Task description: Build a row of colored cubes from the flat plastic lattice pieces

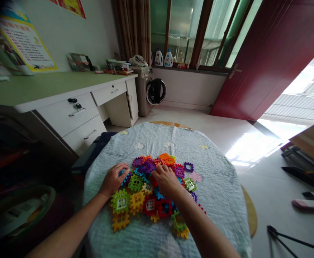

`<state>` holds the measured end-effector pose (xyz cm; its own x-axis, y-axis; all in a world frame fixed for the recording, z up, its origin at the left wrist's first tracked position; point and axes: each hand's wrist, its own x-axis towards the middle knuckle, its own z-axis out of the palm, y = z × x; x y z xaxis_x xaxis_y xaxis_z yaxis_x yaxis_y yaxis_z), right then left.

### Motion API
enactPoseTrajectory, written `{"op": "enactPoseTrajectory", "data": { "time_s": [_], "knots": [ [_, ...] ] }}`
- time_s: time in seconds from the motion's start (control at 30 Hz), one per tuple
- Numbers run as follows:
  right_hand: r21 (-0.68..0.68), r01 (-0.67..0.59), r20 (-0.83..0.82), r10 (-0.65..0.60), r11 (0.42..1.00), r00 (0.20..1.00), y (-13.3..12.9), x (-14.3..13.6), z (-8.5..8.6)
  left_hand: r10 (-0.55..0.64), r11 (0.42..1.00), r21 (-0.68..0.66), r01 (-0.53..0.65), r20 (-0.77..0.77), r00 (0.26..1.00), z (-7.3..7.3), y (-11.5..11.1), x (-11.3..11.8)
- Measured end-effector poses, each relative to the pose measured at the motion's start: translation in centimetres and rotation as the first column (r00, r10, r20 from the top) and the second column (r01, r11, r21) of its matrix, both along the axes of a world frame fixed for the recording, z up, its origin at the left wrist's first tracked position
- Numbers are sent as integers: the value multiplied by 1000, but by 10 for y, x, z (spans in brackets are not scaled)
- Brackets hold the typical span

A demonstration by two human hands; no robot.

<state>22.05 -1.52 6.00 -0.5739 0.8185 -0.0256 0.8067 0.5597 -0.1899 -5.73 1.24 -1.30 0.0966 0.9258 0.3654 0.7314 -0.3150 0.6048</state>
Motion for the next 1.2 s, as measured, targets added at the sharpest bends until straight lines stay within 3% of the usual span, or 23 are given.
{"op": "enactPoseTrajectory", "data": {
  "time_s": [0.6,0.7,0.8,0.97,1.07,1.2],
  "knots": [
    [8,-27,1,27,1000,1000,-2,-3,6,4,1000,21,-4,-16,1000,-2,1,0],
    [-6,75,-110,-76,997,991,6,24,12,0,1000,26,1,-19,1000,-4,2,-2],
    [4,273,-179,-268,962,947,25,76,11,-10,999,34,10,-18,1000,-6,3,-3],
    [-30,616,4,-616,788,788,63,170,-6,-5,999,42,6,-25,1000,-8,5,-5],
    [-55,655,43,-653,754,756,79,200,-15,-4,999,44,5,-34,999,-8,5,-5],
    [-112,641,65,-638,760,767,88,215,-25,-2,998,68,5,-41,999,-7,5,-6]
  ]
}}
